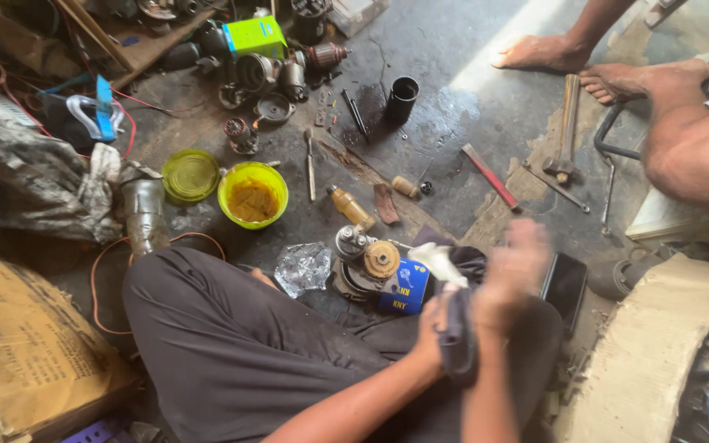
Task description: The person sits on the floor and assembles a small electric motor. They use a metal rod to tighten internal components, apply grease from a yellow container to a bearing, and install the bearing and rotor into the motor housing. The person wipes parts with a cloth during the process.
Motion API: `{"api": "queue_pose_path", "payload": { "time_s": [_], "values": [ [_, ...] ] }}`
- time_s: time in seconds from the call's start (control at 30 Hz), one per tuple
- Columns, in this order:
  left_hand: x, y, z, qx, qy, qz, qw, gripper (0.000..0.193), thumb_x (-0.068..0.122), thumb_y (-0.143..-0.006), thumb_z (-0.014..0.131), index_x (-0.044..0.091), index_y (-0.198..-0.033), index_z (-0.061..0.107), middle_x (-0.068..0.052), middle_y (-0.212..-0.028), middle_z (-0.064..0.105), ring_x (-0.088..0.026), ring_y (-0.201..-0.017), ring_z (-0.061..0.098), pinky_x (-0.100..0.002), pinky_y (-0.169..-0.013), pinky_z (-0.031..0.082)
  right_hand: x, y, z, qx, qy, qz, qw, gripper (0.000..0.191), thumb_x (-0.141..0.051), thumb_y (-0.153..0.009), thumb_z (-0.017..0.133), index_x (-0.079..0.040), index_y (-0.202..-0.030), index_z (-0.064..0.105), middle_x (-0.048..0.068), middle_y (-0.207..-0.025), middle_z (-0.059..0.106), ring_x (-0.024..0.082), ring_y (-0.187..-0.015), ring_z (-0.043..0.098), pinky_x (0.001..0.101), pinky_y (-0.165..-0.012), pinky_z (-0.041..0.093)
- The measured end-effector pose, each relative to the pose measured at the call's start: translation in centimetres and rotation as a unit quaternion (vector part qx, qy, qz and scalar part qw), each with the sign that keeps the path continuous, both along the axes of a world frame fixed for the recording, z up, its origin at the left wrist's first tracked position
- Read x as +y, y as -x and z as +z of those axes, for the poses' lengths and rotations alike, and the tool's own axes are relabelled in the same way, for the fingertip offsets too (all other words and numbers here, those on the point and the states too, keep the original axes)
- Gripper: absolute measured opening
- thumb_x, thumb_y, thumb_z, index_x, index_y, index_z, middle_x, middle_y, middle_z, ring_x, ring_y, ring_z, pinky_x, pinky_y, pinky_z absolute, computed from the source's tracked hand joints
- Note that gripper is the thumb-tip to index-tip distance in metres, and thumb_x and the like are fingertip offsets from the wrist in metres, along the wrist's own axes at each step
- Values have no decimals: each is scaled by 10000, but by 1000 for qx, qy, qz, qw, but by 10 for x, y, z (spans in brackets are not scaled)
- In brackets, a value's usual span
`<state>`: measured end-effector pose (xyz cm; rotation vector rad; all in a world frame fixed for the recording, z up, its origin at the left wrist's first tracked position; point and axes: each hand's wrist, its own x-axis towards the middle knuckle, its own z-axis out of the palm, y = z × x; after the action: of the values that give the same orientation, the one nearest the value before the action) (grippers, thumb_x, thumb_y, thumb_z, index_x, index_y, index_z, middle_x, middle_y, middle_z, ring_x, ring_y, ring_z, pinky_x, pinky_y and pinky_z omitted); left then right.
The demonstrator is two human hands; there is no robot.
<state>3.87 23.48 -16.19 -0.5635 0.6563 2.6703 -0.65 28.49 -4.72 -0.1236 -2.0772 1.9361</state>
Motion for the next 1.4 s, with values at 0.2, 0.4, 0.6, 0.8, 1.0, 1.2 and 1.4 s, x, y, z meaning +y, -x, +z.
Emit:
{"api": "queue_pose_path", "payload": {
  "time_s": [0.2, 0.4, 0.6, 0.8, 1.0, 1.2, 1.4],
  "values": [
    [14, 24, 9, -8, -103, 41, 994, 324, 293, -1045, 512, 49, -1215, 641, -42, -1028, 704, -154, -919, 686, -301, -832, 552, -2, -11, -36, -2, -49, 18, 999, 663, -326, -1095, 385, 49, -1611, 203, 264, -1679, 243, 356, -1571, 238, 421, -1260, 177],
    [-1, 60, 16, 52, -73, -25, 996, 254, 277, -1045, 520, 67, -1117, 645, -20, -954, 672, -132, -864, 645, -289, -774, 529, -30, -77, -2, -27, -323, 79, 943, 701, -235, -1019, 499, 103, -1567, 222, 383, -1595, 279, 515, -1486, 267, 497, -1188, 232],
    [-3, 58, 16, 55, 46, -19, 997, 215, 261, -1045, 528, 84, -1020, 648, 3, -880, 640, -110, -809, 603, -276, -716, 506, -15, -56, 7, -193, -438, -44, 877, 537, -184, -962, 569, -121, -1493, 520, 235, -1254, 634, 382, -1168, 627, 439, -1046, 484],
    [23, 69, 26, -40, 84, 126, 988, 169, 184, -1031, 559, 55, -972, 651, 5, -847, 622, -110, -772, 579, -297, -664, 471, 12, -22, -26, -40, 167, 50, 984, 565, 54, -892, 552, 17, -1446, 448, 130, -1552, 469, 218, -1444, 444, 342, -1178, 337],
    [27, 82, 46, -25, 97, 117, 988, 298, 319, -1062, 551, 26, -1098, 589, -57, -937, 619, -159, -827, 579, -307, -756, 498, 63, -31, -73, -160, -94, 67, 980, 518, -149, -1025, 486, -28, -1516, 376, 129, -1508, 466, 202, -1384, 424, 313, -1120, 304],
    [0, 49, 115, 189, 363, -62, 910, 635, 279, -1012, 668, 24, -1491, 338, -74, -1409, 447, -181, -1356, 421, -325, -1146, 325, 121, 32, -82, -193, -104, -92, 971, 329, -75, -847, 722, 23, -1160, 692, 108, -1038, 718, 207, -879, 640, 355, -783, 515],
    [-130, 5, 177, 410, 127, -378, 820, 417, 272, -1126, 577, -38, -1406, 573, -117, -1270, 661, -179, -1208, 607, -350, -1087, 500, 102, 168, -33, 47, 113, -23, 992, 349, 64, -930, 738, -8, -1237, 589, 42, -1204, 648, 144, -1091, 654, 281, -958, 564]
  ]
}}
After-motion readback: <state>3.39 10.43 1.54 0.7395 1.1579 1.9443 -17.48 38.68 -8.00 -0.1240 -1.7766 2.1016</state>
